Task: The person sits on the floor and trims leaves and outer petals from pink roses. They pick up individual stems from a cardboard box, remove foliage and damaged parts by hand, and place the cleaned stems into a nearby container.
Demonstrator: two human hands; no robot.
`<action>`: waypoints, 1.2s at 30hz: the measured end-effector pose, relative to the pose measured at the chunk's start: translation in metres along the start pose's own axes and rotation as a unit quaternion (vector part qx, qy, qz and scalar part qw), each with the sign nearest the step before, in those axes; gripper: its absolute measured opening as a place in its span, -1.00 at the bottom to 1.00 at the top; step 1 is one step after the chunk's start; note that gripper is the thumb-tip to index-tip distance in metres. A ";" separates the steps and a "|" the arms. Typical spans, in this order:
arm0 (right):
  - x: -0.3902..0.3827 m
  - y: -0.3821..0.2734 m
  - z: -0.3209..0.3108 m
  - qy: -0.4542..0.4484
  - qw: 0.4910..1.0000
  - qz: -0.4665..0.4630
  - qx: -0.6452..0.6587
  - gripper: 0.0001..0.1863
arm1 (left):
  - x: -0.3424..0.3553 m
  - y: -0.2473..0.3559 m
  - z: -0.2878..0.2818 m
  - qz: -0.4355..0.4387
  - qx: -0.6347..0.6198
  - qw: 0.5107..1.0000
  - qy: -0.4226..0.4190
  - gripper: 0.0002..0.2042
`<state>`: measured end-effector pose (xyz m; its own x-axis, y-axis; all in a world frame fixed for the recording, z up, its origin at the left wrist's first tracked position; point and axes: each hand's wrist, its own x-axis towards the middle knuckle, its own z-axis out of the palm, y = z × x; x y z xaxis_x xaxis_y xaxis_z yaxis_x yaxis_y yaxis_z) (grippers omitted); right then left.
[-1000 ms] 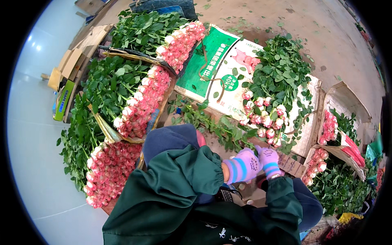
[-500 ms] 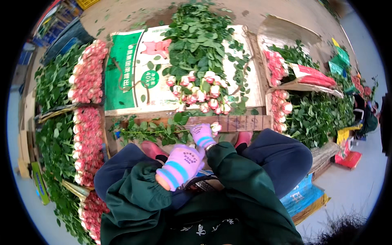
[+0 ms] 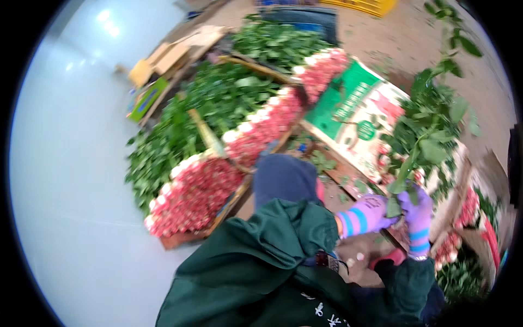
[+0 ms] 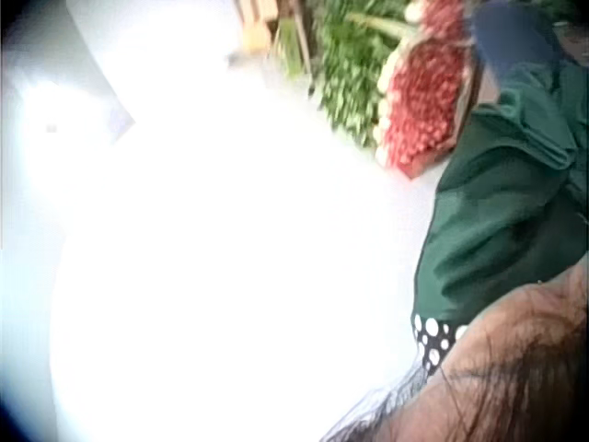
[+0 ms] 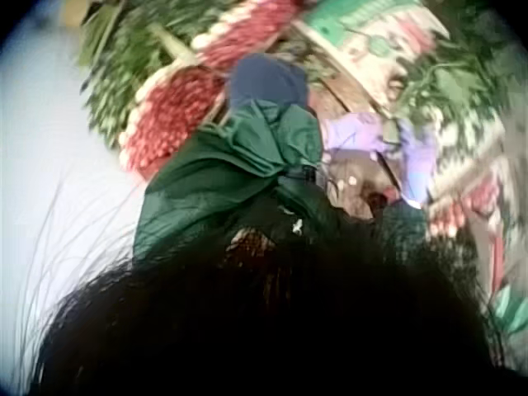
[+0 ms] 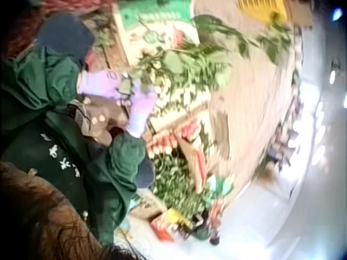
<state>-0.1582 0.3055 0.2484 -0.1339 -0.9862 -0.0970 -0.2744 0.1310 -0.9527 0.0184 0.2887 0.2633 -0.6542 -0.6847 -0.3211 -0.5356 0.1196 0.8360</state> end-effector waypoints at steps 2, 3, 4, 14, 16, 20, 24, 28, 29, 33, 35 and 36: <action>-0.007 -0.062 0.009 -0.049 0.995 0.001 0.082 -0.64 | -0.038 0.014 -0.009 0.122 0.099 0.965 0.208 -0.69; -0.016 -0.084 0.021 -0.037 0.994 -0.041 0.092 -0.63 | -0.050 0.017 -0.011 0.158 0.120 0.938 0.285 -0.68; -0.023 -0.099 0.035 -0.064 0.992 -0.068 0.087 -0.61 | -0.070 0.019 -0.023 0.114 0.090 0.954 0.262 -0.70; -0.058 -0.170 0.106 -0.239 0.953 -0.178 0.062 -0.45 | -0.331 -0.054 -0.188 -0.186 0.167 0.789 0.562 -0.74; -0.054 -0.155 0.089 -0.220 0.971 -0.086 0.044 -0.47 | -0.363 -0.088 -0.228 -0.239 -0.041 0.788 0.565 -0.72; -0.054 -0.101 0.079 -0.208 0.975 -0.069 0.035 -0.47 | -0.423 -0.127 -0.244 -0.572 0.228 0.657 0.435 -0.52; -0.055 -0.065 0.057 -0.167 0.986 -0.006 0.025 -0.49 | -0.414 -0.184 -0.242 -0.617 0.278 0.629 0.382 -0.45; -0.035 -0.001 0.002 -0.119 0.993 0.016 0.023 -0.51 | -0.400 -0.155 -0.263 -0.581 0.371 0.626 0.364 -0.44; -0.025 0.014 -0.009 -0.115 0.991 0.060 0.027 -0.52 | -0.398 -0.134 -0.265 -0.572 0.396 0.615 0.372 -0.46; 0.021 0.091 -0.087 0.003 0.995 0.070 -0.064 -0.54 | -0.306 -0.074 -0.242 -0.345 0.465 0.670 0.465 -0.58; 0.033 0.100 -0.107 0.075 0.980 0.183 0.010 -0.60 | -0.236 -0.034 -0.214 -0.279 0.367 0.769 0.442 -0.61; 0.040 0.135 -0.135 0.115 0.974 0.195 0.009 -0.58 | -0.189 -0.007 -0.195 -0.147 0.328 0.819 0.448 -0.64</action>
<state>-0.3294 0.2978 0.1545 -0.4353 -0.8127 -0.3872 -0.1434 0.4872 -0.8614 0.2495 0.2772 0.4045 0.0504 -0.9705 0.2356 -0.9635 0.0149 0.2673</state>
